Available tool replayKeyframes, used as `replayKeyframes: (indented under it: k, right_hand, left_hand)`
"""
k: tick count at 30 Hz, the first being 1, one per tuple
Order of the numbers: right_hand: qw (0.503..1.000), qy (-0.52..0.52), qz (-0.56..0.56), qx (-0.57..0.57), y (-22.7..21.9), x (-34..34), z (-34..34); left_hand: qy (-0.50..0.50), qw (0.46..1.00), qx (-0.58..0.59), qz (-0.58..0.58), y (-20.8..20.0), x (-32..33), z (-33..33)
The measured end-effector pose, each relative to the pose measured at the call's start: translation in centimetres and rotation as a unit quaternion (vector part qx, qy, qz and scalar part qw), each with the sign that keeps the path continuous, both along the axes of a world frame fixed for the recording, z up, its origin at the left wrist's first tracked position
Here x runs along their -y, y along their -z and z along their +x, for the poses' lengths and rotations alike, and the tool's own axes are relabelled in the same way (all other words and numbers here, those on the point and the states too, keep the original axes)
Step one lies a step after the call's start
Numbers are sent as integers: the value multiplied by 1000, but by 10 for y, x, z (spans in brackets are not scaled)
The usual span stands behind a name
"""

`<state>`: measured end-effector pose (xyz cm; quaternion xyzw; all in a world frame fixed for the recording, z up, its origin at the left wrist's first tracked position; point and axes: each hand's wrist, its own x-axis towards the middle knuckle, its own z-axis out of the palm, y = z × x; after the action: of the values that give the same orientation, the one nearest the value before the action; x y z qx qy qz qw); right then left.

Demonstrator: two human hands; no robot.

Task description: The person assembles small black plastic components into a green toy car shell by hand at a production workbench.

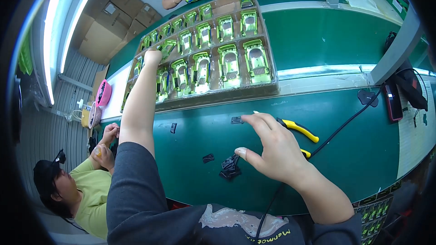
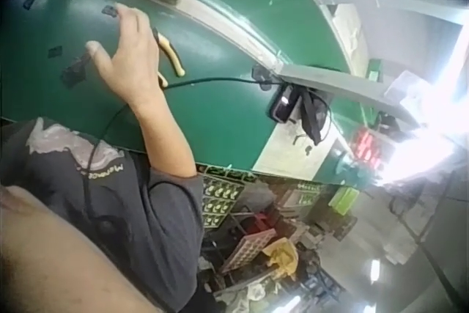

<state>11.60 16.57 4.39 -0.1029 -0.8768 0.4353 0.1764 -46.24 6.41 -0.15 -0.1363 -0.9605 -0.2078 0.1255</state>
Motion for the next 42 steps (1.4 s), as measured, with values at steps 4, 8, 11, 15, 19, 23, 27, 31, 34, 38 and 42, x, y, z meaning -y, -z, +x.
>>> replayKeyframes:
  k: [4, 8, 11, 15, 19, 23, 27, 31, 34, 38, 42]
  right_hand:
    - [1000, 22, 7, 20, 1, -3, 3]
    - [999, 5, 32, 5, 1, -4, -2]
    - [999, 8, 27, 18, 5, -3, -4]
    - [999, 7, 28, 23, 4, -2, -3]
    - [999, 10, 38, 5, 5, 1, 2]
    - [996, 59, -42, -60, 8, -2, -2]
    - [989, 60, -123, -63, 6, 1, -8]
    - [947, -75, -306, 59, -2, 12, -8]
    - [936, -89, -328, 92, -9, 6, -3]
    - [914, -64, -383, 120, -2, 10, -2]
    - [896, -86, -399, 175, 4, 9, -6]
  left_hand:
    - [12, 988, 38, -148, -45, -37, 76]
    - [-80, 984, -22, -159, -35, -2, 32]
    - [-97, 974, 97, -181, -27, 5, 12]
    - [-52, 990, 33, -123, -27, 19, 6]
    - [72, 982, -174, 12, -57, 35, 51]
    - [381, 906, -180, 43, -98, 38, 213]
    - [624, 773, -111, -5, -92, 69, 359]
    - [678, 730, -74, 46, -72, 82, 417]
    - [649, 749, -98, 94, -63, 80, 429]
    - [577, 801, -162, 8, -55, 83, 440]
    - [538, 814, -217, 45, -23, 79, 436]
